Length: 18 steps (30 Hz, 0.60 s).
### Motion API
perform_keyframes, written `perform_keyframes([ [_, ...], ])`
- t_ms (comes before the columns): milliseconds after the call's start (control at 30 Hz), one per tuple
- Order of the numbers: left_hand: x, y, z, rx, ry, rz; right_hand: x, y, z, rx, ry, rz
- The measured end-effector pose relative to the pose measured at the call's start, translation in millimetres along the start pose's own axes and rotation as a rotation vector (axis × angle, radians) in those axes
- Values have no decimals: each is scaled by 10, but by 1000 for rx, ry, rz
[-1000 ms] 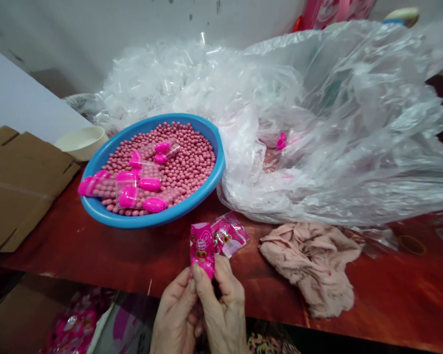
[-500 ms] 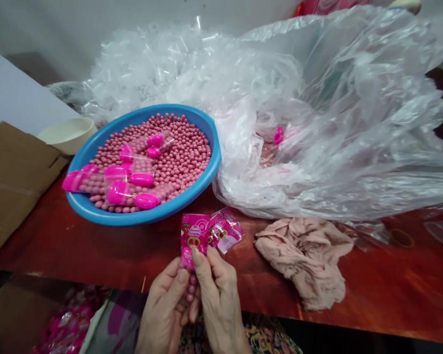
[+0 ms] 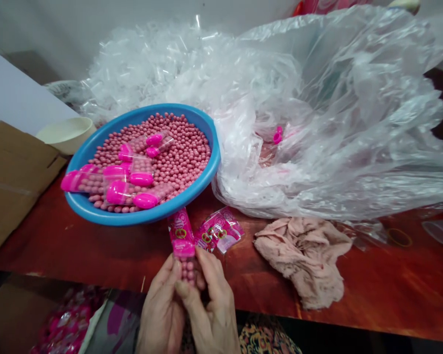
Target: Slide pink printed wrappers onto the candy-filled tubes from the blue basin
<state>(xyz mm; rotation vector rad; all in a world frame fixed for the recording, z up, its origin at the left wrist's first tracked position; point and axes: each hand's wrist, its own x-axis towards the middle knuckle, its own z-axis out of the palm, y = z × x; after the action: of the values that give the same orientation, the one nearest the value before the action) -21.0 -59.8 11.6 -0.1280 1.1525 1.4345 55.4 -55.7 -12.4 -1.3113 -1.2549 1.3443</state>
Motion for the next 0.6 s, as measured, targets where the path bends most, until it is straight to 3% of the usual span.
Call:
perform_keyframes([
  [67, -1, -8, -16, -35, 12, -37, -28, 42, -44, -106, -11, -78],
  [167, -13, -21, -75, 39, -98, -58, -24, -10, -117, -157, -51, -111],
  [233, -20, 14, -113, 246, -160, 79, -3, -109, -167, -103, -53, -68],
  [367, 11, 175, -134, 630, -116, 513, 11, -277, -240, -83, -62, -15],
  [433, 41, 230, -110, 614, -141, 443, -8, -289, -246, -137, -124, 6],
  [500, 63, 237, -67, 487, -195, 243, -41, -252, -222, -179, -163, -3],
  [600, 68, 197, 3, 254, -209, 68, -115, -135, -148, -184, -91, -65],
])
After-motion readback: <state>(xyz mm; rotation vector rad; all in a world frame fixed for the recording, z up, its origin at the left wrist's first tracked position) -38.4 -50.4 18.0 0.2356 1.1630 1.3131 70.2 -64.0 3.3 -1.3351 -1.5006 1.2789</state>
